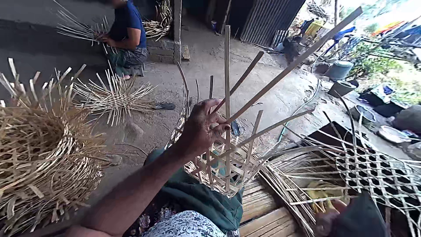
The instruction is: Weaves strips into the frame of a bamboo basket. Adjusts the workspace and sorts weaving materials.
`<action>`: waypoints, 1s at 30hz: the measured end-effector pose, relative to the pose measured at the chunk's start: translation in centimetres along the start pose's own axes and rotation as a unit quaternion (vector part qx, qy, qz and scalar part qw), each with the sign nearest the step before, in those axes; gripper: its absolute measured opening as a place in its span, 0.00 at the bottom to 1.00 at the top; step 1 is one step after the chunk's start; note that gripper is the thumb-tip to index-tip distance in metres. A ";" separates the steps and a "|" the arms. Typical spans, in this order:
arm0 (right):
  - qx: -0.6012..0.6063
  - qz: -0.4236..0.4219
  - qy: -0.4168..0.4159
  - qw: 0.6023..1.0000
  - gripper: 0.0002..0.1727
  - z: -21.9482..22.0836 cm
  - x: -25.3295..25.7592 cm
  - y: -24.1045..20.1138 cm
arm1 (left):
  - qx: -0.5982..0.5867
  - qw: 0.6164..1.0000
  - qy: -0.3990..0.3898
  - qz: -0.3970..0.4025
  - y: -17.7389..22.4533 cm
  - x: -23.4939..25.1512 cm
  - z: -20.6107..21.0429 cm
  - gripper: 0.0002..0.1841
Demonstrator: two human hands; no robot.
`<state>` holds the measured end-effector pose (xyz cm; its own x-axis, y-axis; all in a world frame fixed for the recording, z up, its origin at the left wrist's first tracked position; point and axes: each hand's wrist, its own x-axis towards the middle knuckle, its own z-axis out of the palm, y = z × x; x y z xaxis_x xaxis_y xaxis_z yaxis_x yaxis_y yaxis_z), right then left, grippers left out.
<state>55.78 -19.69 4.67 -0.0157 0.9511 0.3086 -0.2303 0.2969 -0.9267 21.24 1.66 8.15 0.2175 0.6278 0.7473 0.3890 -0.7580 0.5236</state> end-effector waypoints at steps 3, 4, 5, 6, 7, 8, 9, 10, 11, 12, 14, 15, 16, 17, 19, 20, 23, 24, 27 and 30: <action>-0.081 -0.011 -0.115 0.990 0.34 3.9 5.5 -2.8 | -0.009 1.000 -0.023 0.005 1.1 0.3 0.9 0.09; -0.090 -0.010 -0.135 0.987 0.34 5.0 7.5 -3.2 | -0.009 1.000 -0.027 0.004 1.4 0.3 1.1 0.09; -0.095 0.003 -0.149 0.984 0.35 5.9 9.3 -3.5 | -0.009 1.000 -0.029 0.004 1.7 0.2 1.2 0.09; -0.105 0.025 -0.153 0.982 0.35 6.7 10.9 -3.8 | -0.008 1.000 -0.030 0.003 2.0 0.1 1.4 0.08; -0.120 0.049 -0.147 0.981 0.35 7.4 12.2 -4.1 | -0.007 1.000 -0.031 0.002 2.2 -0.1 1.6 0.09; -0.135 0.070 -0.139 0.978 0.35 7.9 13.3 -4.2 | -0.009 0.999 -0.031 0.001 2.3 -0.3 1.7 0.09; -0.145 0.088 -0.139 0.976 0.35 8.3 14.2 -4.3 | -0.009 0.999 -0.034 -0.001 2.5 -0.5 1.7 0.11; -0.157 0.101 -0.141 0.972 0.35 8.7 14.8 -4.2 | -0.005 0.999 -0.040 0.003 2.6 -0.7 1.6 0.12; -0.165 0.108 -0.142 0.970 0.37 8.9 15.2 -4.0 | 0.002 0.999 -0.047 0.013 2.6 -1.0 1.5 0.13; -0.172 0.112 -0.145 0.968 0.38 9.1 15.5 -3.8 | 0.009 0.998 -0.051 0.027 2.5 -1.1 1.5 0.15; -0.174 0.120 -0.149 0.966 0.39 9.3 15.6 -3.2 | 0.008 0.997 -0.057 0.052 2.3 -1.4 1.4 0.16; -0.165 0.123 -0.148 0.967 0.37 9.2 15.5 -2.9 | 0.005 0.997 -0.054 0.062 2.1 -1.6 1.2 0.16; -0.154 0.126 -0.141 0.970 0.35 9.0 15.3 -2.5 | 0.000 0.997 -0.047 0.066 2.0 -1.7 1.1 0.16; -0.138 0.126 -0.131 0.974 0.33 8.7 15.3 -2.2 | -0.004 0.997 -0.035 0.067 1.8 -1.9 0.9 0.15; -0.112 0.129 -0.113 0.979 0.32 8.0 15.3 -1.8 | -0.008 0.998 0.004 0.069 1.3 -2.2 0.3 0.14; -0.099 0.132 -0.107 0.981 0.31 7.6 15.4 -1.7 | -0.004 0.997 0.027 0.069 0.8 -2.4 -0.1 0.13; -0.080 0.142 -0.079 0.983 0.32 6.6 15.4 -1.6 | 0.011 0.997 0.064 0.040 -1.1 -3.2 -1.6 0.13; -0.073 0.146 -0.072 0.984 0.34 6.3 15.4 -1.5 | 0.014 0.998 0.064 0.019 -1.8 -3.6 -2.2 0.13; -0.040 0.145 -0.086 0.985 0.35 5.1 15.2 -1.1 | 0.005 0.996 0.045 -0.071 -4.2 -5.1 -3.5 0.12; -0.046 0.134 -0.078 0.987 0.35 4.1 14.5 -1.2 | -0.054 0.972 -0.038 -0.224 -5.7 -6.8 -3.2 0.19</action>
<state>51.83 -6.64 11.13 -0.2148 0.9740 0.0717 -0.1079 0.0493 -0.9929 14.73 1.13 1.41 0.1157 0.9076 0.4036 0.3640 -0.4168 0.8330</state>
